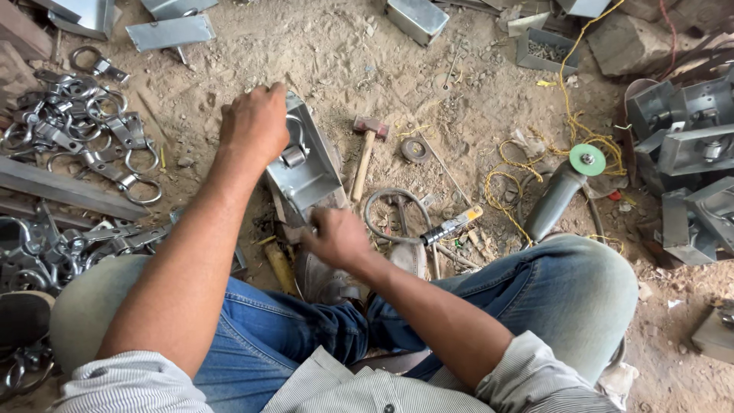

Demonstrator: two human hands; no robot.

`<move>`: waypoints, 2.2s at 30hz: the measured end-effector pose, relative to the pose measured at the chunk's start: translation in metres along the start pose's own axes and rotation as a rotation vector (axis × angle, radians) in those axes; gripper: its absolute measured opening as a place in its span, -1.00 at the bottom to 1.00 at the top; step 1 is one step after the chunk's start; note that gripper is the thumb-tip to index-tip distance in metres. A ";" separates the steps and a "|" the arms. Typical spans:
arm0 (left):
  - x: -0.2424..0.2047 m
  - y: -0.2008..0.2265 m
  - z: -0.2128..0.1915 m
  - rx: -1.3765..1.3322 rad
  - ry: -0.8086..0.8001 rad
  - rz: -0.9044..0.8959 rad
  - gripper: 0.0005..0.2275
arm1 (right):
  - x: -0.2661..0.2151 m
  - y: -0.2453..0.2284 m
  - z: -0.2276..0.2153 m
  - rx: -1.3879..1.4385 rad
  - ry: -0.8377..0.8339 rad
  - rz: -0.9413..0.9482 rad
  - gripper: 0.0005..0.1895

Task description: The person fabricates a metal box by welding seams together, hammering the metal edges into shape, and tightening a fastener with a wrench. They use a welding electrode to join metal plates and a hammer to adjust the box's structure.

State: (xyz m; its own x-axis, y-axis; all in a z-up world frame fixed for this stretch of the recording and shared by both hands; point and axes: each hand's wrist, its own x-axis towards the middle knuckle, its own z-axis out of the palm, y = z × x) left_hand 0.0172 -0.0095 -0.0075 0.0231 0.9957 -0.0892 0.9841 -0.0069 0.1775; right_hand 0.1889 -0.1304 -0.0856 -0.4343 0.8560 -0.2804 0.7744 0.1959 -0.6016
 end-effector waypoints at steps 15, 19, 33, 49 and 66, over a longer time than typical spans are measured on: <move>0.013 -0.016 -0.005 -0.222 0.013 0.070 -0.58 | -0.028 0.000 -0.125 0.352 1.010 -0.785 -0.79; 0.010 -0.020 -0.008 -0.295 -0.046 -0.042 -0.57 | 0.002 0.009 -0.059 -0.189 0.293 -0.177 -0.76; 0.012 -0.042 0.020 0.044 0.392 0.246 -0.51 | 0.032 0.052 -0.035 0.619 0.459 -0.194 -0.81; -0.011 -0.025 0.041 0.196 0.849 0.537 -0.89 | 0.030 0.039 -0.041 0.402 0.385 0.158 -0.55; -0.018 -0.008 0.052 0.222 0.759 0.468 -0.93 | 0.056 0.061 -0.011 1.205 0.091 -0.031 -0.62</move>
State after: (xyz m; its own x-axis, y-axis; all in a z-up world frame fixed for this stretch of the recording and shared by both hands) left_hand 0.0179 -0.0325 -0.0588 0.3833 0.6793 0.6258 0.9164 -0.3641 -0.1661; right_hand 0.2167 -0.0651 -0.1294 -0.3732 0.8990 -0.2291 -0.1828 -0.3134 -0.9319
